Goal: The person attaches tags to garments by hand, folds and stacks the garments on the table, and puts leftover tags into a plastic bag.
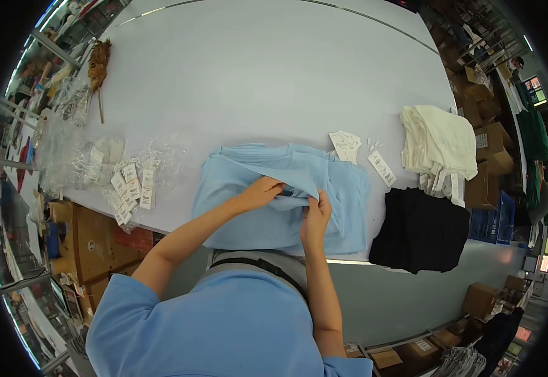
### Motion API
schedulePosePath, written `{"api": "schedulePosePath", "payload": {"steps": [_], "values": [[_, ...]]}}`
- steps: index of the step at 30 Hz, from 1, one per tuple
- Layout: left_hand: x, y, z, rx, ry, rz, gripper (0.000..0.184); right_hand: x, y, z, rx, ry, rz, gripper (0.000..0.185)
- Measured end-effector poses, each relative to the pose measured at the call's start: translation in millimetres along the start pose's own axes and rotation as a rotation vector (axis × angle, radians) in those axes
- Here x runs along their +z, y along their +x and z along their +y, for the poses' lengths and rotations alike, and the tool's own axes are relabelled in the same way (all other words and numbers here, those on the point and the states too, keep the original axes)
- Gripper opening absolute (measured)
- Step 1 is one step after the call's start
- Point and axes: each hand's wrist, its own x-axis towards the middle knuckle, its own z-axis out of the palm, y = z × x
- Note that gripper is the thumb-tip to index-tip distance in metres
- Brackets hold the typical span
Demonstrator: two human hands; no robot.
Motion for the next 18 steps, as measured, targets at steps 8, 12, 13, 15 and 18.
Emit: {"api": "schedulePosePath", "payload": {"steps": [8, 12, 13, 15, 18], "values": [[0, -7, -17, 0.076, -0.053, -0.047, 0.025, 3, -15, 4, 0.165, 0.454, -0.072, 0.019], [9, 0, 10, 0.014, 0.039, 0.013, 0.021, -14, 0, 6, 0.238, 0.320, -0.116, 0.022], [10, -1, 20, 0.075, 0.044, 0.037, 0.019, -21, 10, -1, 0.279, 0.198, -0.152, 0.025], [11, -5, 38, 0.192, 0.053, 0.093, 0.016, -32, 39, -37, 0.125, -0.088, -0.049, 0.027], [13, -7, 41, 0.278, 0.096, 0.135, 0.015, -85, 117, -63, -0.308, -0.765, 0.196, 0.034]]}}
